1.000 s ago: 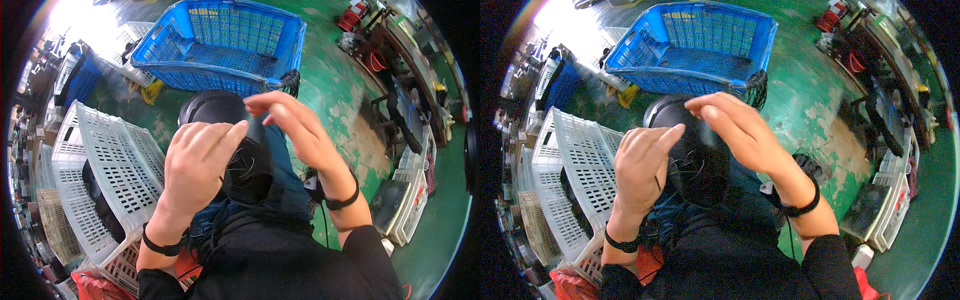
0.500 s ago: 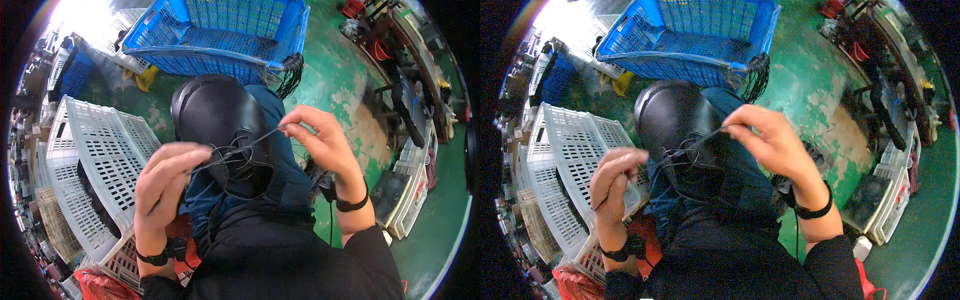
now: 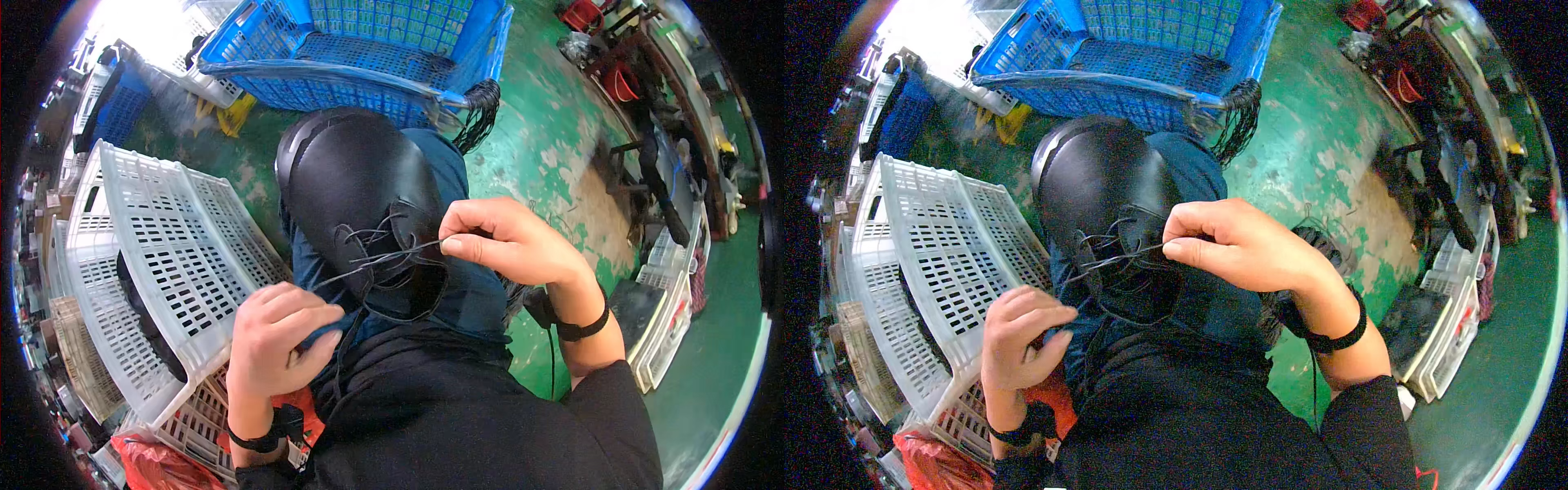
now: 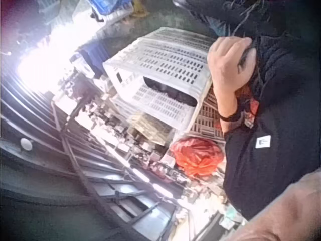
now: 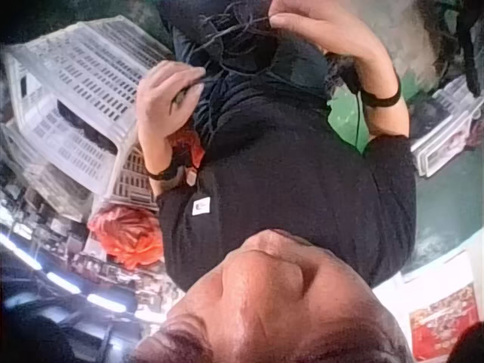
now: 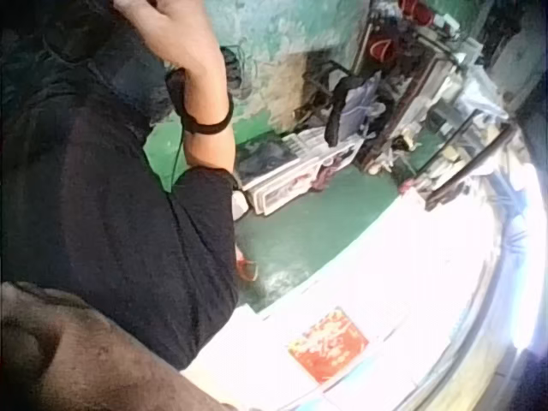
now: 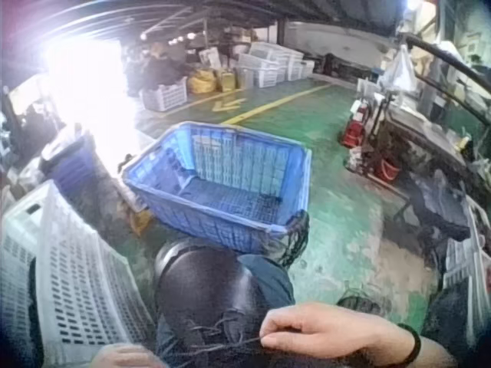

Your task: The person is threading laces through the eyelets of a black leather shoe.

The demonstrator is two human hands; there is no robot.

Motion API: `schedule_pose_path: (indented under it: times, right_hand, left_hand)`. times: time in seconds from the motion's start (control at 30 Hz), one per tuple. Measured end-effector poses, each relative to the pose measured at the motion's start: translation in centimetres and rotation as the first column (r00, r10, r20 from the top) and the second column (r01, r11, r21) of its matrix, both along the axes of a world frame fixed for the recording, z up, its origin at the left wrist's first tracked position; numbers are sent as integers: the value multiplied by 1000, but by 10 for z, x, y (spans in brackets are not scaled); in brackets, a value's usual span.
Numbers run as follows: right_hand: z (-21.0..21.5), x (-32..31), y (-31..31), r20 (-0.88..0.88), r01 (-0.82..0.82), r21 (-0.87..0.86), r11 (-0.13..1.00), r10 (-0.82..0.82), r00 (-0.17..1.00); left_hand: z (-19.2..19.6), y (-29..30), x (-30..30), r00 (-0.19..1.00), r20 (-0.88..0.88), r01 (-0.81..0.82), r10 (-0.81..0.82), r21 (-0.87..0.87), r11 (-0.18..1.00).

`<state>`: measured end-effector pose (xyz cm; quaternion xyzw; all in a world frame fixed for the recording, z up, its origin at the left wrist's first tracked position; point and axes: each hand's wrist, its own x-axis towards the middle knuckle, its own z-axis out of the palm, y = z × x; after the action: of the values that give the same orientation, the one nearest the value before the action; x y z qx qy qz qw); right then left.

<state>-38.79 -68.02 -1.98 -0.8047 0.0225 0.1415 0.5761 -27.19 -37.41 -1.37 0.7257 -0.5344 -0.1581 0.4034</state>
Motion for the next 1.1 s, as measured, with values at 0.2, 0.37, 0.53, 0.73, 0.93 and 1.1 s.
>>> schedule_pose_path:
  times: [0.2,0.37,0.53,0.73,0.93,1.1]
  right_hand:
    - [-19,-3,20,-261,265,583,768,-131,956]
    - [-14,10,37,-320,378,747,546,-204,925]
    - [-7,18,54,-181,344,649,678,-302,936]
    - [-7,26,70,482,221,90,971,-236,844]
    - [-7,29,84,578,311,-123,942,-187,794]
    - [-3,31,73,561,217,-297,930,-14,828]
  left_hand:
    - [-23,-38,1,702,600,-402,384,-111,909]
    - [-25,-56,14,750,476,-350,459,-303,886]
    - [-20,-59,12,899,256,-268,355,-321,909]
    - [-14,-57,17,986,17,-163,167,-138,977]
    - [-10,-59,17,984,-14,-180,180,-37,983]
    - [-7,-59,21,987,-23,-157,156,-36,987]
